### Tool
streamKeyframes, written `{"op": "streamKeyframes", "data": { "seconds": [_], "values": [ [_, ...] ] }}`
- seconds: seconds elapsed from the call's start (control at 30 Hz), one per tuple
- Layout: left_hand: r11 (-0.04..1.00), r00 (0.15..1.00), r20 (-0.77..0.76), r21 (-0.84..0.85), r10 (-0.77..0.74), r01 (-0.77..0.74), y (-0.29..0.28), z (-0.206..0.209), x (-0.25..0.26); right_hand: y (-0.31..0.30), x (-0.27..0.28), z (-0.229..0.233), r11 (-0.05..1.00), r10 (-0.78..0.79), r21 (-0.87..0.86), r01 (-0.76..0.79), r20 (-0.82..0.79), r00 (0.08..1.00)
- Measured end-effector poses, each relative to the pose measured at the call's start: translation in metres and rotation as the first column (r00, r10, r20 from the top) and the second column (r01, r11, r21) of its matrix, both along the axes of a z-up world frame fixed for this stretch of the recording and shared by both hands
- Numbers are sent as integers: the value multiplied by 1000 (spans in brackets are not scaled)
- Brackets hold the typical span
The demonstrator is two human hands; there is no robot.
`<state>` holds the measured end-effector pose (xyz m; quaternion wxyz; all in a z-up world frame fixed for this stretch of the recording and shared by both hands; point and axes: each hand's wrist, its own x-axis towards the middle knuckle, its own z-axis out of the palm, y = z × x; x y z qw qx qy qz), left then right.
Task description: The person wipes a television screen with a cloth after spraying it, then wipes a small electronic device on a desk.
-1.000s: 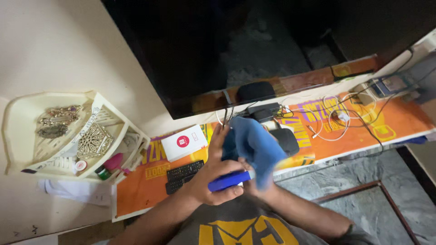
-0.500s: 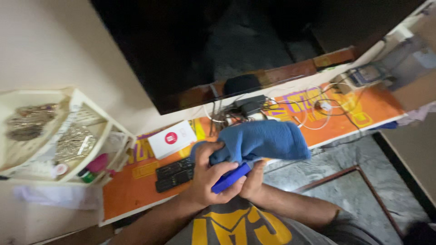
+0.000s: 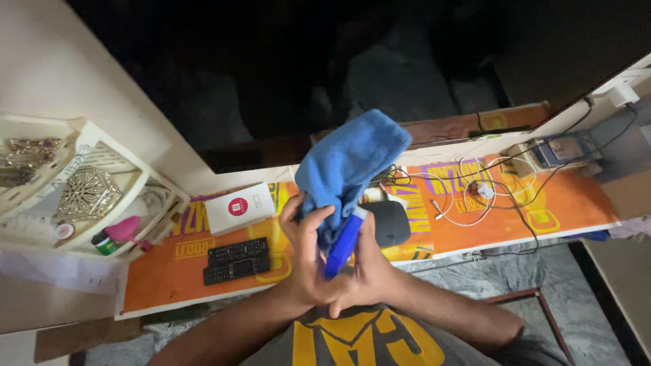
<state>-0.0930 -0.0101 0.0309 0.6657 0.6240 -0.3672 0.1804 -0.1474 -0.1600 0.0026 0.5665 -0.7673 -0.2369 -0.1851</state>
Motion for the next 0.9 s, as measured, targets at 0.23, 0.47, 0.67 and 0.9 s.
{"op": "streamKeyframes", "data": {
  "seconds": [0.23,0.47,0.67,0.9],
  "values": [
    [986,994,94,148,62,-76,-52,8,-8,-65,-12,-42,962,-140,207,178,-186,972],
    [968,973,139,141,186,-205,-62,33,39,-134,-15,-53,881,-9,473,-12,43,999],
    [876,870,474,351,137,-330,-58,73,64,-181,-14,-42,883,-217,414,220,-56,975],
    [584,407,816,107,411,-805,-85,96,64,-183,14,-10,908,-160,400,126,54,986]
  ]
}}
